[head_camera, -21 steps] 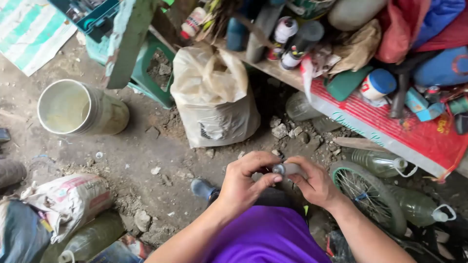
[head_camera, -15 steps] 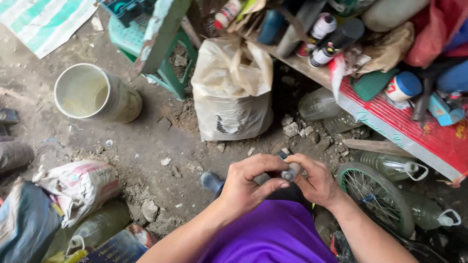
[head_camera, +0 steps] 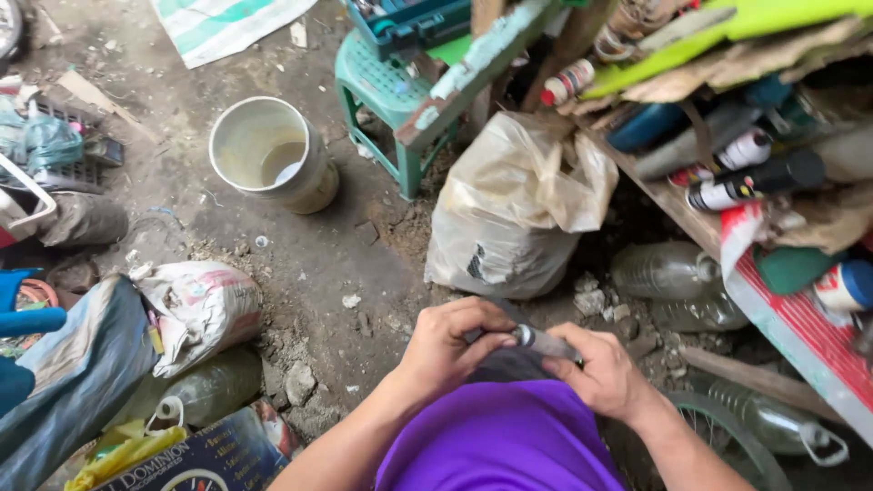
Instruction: Sanding and cleaning a motor armature using sandpaper and a cloth in a motorcycle repair shop.
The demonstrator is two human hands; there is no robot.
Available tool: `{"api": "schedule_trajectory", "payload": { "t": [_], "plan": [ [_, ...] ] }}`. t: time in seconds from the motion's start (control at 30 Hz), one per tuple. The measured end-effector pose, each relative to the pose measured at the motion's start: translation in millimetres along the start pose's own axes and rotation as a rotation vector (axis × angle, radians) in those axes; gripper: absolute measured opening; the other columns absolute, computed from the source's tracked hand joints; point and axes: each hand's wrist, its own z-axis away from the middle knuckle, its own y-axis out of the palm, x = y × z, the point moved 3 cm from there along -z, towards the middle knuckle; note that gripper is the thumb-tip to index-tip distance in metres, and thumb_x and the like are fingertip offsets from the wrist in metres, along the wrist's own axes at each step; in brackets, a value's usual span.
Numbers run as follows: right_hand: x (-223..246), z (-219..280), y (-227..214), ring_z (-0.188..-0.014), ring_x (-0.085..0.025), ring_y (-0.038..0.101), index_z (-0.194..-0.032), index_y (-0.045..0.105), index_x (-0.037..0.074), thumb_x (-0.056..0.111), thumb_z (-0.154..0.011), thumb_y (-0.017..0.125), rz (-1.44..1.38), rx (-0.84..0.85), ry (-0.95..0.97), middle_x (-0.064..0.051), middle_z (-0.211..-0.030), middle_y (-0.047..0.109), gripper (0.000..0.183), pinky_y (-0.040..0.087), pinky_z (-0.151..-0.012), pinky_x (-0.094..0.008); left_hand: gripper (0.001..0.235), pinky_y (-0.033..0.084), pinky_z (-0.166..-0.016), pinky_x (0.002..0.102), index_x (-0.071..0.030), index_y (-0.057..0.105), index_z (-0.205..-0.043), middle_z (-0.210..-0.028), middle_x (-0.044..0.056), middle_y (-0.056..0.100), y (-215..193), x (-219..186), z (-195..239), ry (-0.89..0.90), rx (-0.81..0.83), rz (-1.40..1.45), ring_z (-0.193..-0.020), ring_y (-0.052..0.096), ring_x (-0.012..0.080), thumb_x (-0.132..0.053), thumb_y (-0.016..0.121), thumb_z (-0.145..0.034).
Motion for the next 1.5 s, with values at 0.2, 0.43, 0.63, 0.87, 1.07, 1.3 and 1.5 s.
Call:
{"api": "schedule_trajectory", "payload": {
  "t": [0.2, 0.43, 0.63, 0.87, 1.07, 1.3, 1.5],
  "plan": [
    [25.8, -83.4, 9.4, -0.07, -0.015, 0.07, -0.102, 0.078, 0.02, 0.049, -0.096, 0.074, 0.022, 0.165, 0.194, 0.004, -0.075, 0.076, 0.03, 0.055, -0.07, -0.033, 0.009, 0.065, -0.081, 0.032, -0.007, 0.079, -0.098, -0.096, 0.007, 0.084, -57.4, 57.1, -12.6, -0.068, -0.17, 0.021, -0.089, 0.083, 0.0217, -0.016, 0.083, -0.1],
    [51.2, -244.0, 19.2, -0.065, -0.017, 0.069, -0.104, 0.077, 0.02, 0.055, -0.099, 0.072, 0.09, 0.325, 0.181, 0.003, -0.07, 0.075, 0.036, 0.052, -0.068, -0.034, 0.015, 0.061, -0.08, 0.037, -0.008, 0.068, -0.099, -0.099, 0.007, 0.078, -185.0, 131.2, -59.0, -0.147, -0.117, -0.206, -0.088, 0.077, 0.0265, -0.019, 0.069, -0.108],
    [87.9, -354.5, 11.9, -0.083, -0.018, 0.076, -0.128, 0.072, 0.024, 0.071, -0.096, 0.061, 0.241, 0.391, 0.283, 0.002, -0.077, 0.073, 0.058, 0.058, -0.083, -0.038, 0.041, 0.056, -0.072, 0.037, -0.012, 0.07, -0.087, -0.083, 0.002, 0.081, -276.4, 148.3, -114.0, -0.451, -0.273, -0.095, -0.076, 0.077, 0.0187, -0.037, 0.052, -0.114],
    [126.2, -450.0, 9.5, -0.091, -0.023, 0.082, -0.133, 0.073, 0.022, 0.052, -0.095, 0.074, 0.324, 0.194, 0.178, -0.002, -0.1, 0.089, 0.049, 0.061, -0.082, -0.04, 0.033, 0.059, -0.071, 0.031, -0.008, 0.067, -0.086, -0.079, 0.005, 0.072, -376.3, 163.3, -170.4, -0.46, -0.449, 0.254, -0.072, 0.072, 0.015, -0.026, 0.059, -0.112],
    [189.1, -549.4, 68.8, -0.072, -0.024, 0.075, -0.128, 0.074, 0.028, 0.05, -0.093, 0.078, 0.358, 0.124, 0.23, 0.001, -0.082, 0.084, 0.041, 0.056, -0.07, -0.039, 0.021, 0.054, -0.077, 0.03, -0.008, 0.069, -0.092, -0.08, 0.005, 0.07, -523.1, 215.7, -181.5, -0.367, -0.492, 0.312, -0.074, 0.065, 0.0139, -0.019, 0.067, -0.11],
    [342.5, -714.2, 166.3, -0.072, -0.025, 0.07, -0.115, 0.073, 0.019, 0.036, -0.097, 0.079, 0.368, -0.168, -0.178, 0.004, -0.096, 0.079, 0.026, 0.056, -0.069, -0.04, 0.054, 0.045, -0.066, 0.033, -0.012, 0.058, -0.065, -0.064, -0.001, 0.059, -814.1, 291.1, -169.8, -0.556, -0.297, -0.242, -0.063, 0.057, 0.0119, -0.031, 0.053, -0.115],
    [477.9, -824.1, 203.6, -0.075, -0.023, 0.07, -0.12, 0.073, 0.02, 0.026, -0.097, 0.081, 0.434, -0.203, -0.24, 0.004, -0.093, 0.075, 0.025, 0.057, -0.067, -0.039, 0.03, 0.07, -0.091, 0.029, -0.006, 0.082, -0.12, -0.121, 0.009, 0.08, -951.5, 260.6, -216.1, -0.458, -0.116, -0.039, -0.096, 0.085, 0.0165, -0.013, 0.089, -0.092]
  ]
}}
